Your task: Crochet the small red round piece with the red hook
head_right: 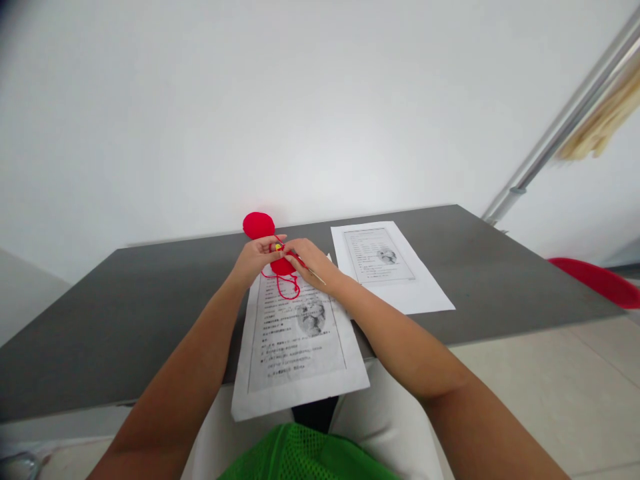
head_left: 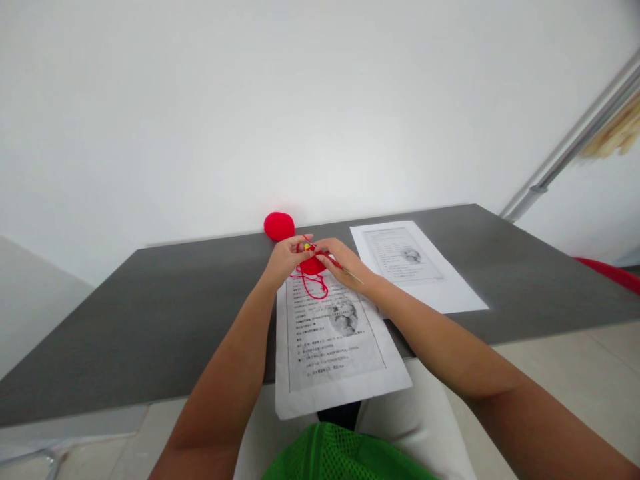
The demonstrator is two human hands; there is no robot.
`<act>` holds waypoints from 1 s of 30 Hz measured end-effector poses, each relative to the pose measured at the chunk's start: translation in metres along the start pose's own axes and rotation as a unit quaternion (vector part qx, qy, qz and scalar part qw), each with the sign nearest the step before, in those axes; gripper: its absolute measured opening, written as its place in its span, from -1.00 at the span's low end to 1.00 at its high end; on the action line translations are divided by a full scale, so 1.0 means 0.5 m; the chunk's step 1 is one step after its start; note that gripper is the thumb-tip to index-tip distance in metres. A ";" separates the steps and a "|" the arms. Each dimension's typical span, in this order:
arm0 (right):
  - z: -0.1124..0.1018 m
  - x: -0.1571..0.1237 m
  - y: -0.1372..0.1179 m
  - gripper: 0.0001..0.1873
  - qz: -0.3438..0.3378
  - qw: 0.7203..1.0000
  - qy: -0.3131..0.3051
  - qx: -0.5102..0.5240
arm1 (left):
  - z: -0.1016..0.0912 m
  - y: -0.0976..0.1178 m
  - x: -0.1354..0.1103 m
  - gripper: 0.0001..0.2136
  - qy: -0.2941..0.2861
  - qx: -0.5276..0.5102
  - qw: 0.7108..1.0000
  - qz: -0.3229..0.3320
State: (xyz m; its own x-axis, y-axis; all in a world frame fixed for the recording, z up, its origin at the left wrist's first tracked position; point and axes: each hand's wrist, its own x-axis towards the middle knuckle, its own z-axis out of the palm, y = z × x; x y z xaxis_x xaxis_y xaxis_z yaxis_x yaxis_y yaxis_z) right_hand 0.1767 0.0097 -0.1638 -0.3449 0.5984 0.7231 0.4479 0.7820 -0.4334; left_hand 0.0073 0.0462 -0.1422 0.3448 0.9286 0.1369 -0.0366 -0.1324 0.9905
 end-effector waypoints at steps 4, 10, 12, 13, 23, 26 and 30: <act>0.009 -0.003 0.000 -0.84 -0.036 0.998 0.037 -0.030 | 0.015 -0.005 0.000 -0.56 0.026 -0.055 0.998 0.006; 0.000 0.000 -0.024 -0.87 -0.057 0.996 0.045 -0.052 | 0.013 0.001 -0.005 -0.63 -0.006 -0.139 0.990 -0.030; -0.004 0.001 -0.027 -0.88 -0.058 0.997 0.041 -0.041 | 0.006 0.005 -0.006 -0.63 -0.037 -0.156 0.986 -0.049; -0.006 0.002 -0.028 -0.88 -0.055 0.997 0.037 -0.035 | 0.002 0.007 -0.007 -0.62 -0.053 -0.163 0.983 -0.059; -0.038 0.008 -0.032 -0.87 -0.037 0.999 0.008 0.020 | -0.032 0.008 -0.008 -0.60 -0.142 -0.125 0.974 -0.126; -0.046 0.012 -0.034 -0.87 -0.037 0.999 0.010 0.033 | -0.042 0.016 -0.011 -0.58 -0.154 -0.110 0.973 -0.128; -0.054 0.015 -0.038 -0.87 -0.007 0.999 0.019 0.044 | -0.058 0.021 -0.013 -0.59 -0.128 -0.097 0.980 -0.119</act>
State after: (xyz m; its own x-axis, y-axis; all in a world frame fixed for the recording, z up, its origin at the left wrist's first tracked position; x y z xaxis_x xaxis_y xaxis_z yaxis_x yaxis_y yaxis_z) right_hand 0.1879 -0.0055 -0.1356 -0.3187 0.5816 0.7484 0.3684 0.8035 -0.4676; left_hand -0.0226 0.0489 -0.1321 0.5877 0.8050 -0.0807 -0.0966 0.1689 0.9809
